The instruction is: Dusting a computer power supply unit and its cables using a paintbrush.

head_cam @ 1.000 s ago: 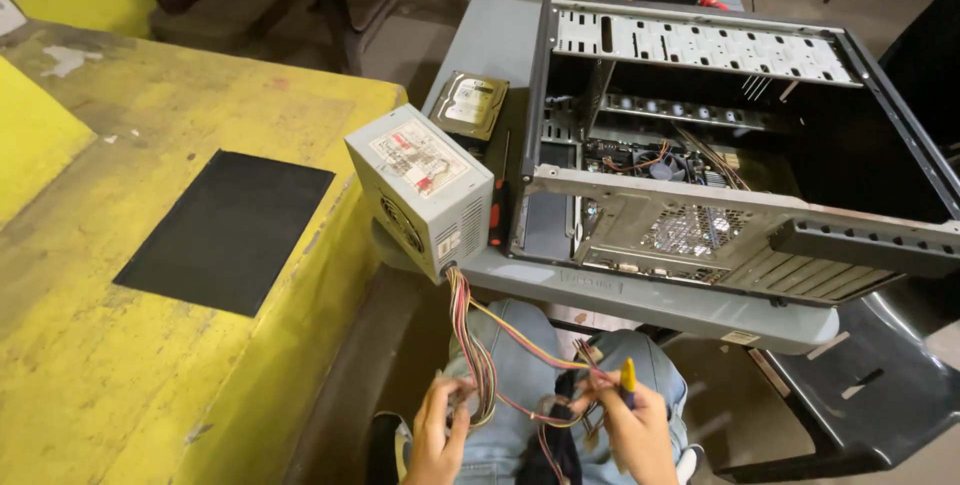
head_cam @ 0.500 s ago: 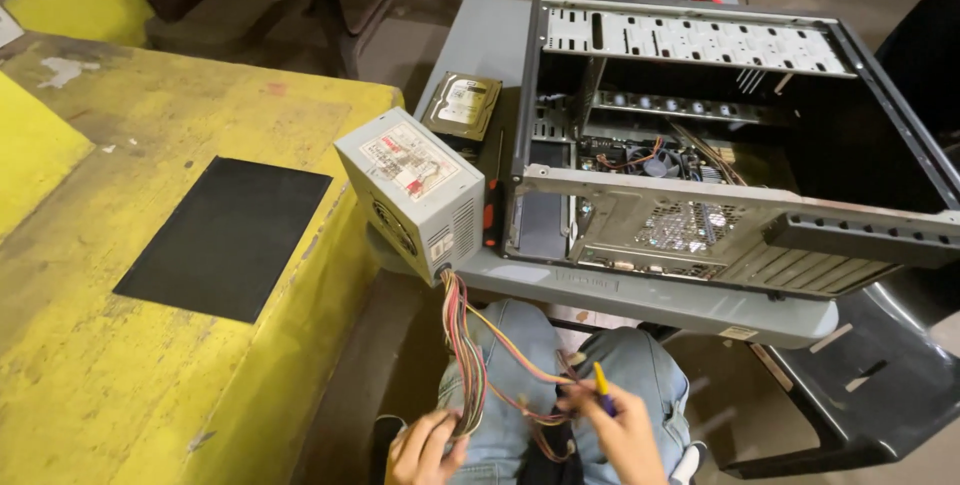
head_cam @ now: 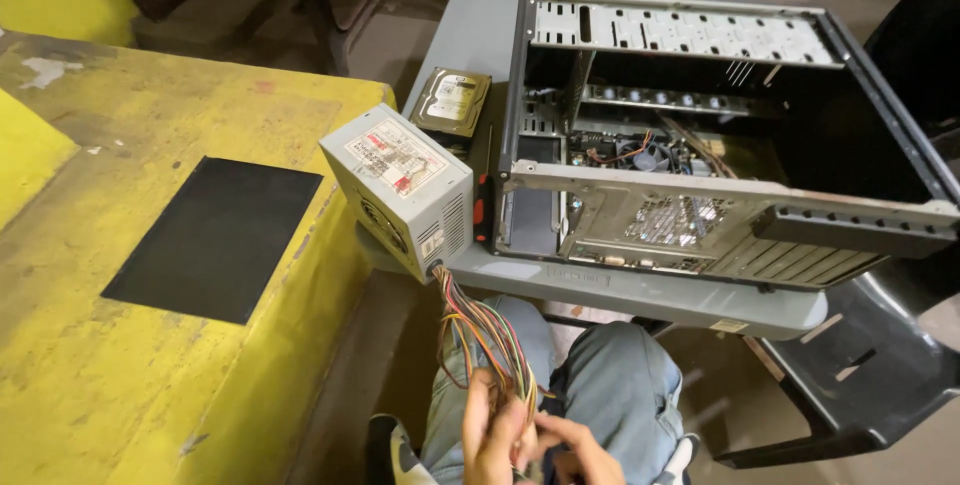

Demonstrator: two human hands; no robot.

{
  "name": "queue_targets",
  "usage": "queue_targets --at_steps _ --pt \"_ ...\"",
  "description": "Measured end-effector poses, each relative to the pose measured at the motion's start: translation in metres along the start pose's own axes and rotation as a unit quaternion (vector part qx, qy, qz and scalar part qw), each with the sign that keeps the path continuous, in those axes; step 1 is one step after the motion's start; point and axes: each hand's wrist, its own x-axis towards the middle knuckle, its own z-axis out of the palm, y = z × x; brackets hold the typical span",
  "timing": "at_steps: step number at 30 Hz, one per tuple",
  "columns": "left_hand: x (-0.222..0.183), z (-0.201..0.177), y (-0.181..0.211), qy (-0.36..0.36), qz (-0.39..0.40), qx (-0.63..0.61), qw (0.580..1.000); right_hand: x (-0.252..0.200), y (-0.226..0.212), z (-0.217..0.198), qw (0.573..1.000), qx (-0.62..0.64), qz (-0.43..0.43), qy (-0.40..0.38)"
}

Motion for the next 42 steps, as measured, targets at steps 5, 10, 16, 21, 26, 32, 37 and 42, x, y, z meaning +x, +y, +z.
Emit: queue_targets --at_steps 5,10,16,21,26,32,37,42 --pt "0.013 0.035 0.011 0.052 0.004 0.009 0.999 0.004 -0.013 -0.015 0.999 -0.002 -0.043 0.006" --pt "0.016 0.032 0.008 0.056 -0.029 -0.002 0.998 0.009 -0.044 -0.014 0.999 -0.007 -0.034 0.038" --pt "0.022 0.02 0.025 -0.016 0.026 0.126 0.992 0.012 -0.049 0.0 0.995 0.002 -0.092 0.039" --pt "0.032 0.001 0.059 -0.059 0.064 0.341 0.936 0.022 -0.077 0.003 0.972 -0.062 -0.226 0.034" --pt "0.037 -0.011 0.084 -0.066 0.081 0.47 0.877 0.019 -0.081 0.003 0.968 -0.022 -0.248 0.023" --pt "0.037 0.001 0.101 -0.011 0.235 0.636 0.735 0.017 -0.044 -0.016 0.971 0.137 -0.191 -0.036" --pt "0.018 0.003 0.102 0.078 0.282 0.563 0.773 0.021 -0.038 -0.023 0.93 0.25 -0.269 -0.007" --pt "0.011 0.009 0.087 0.062 0.398 0.507 0.762 0.021 -0.035 -0.011 0.924 0.238 -0.298 0.002"
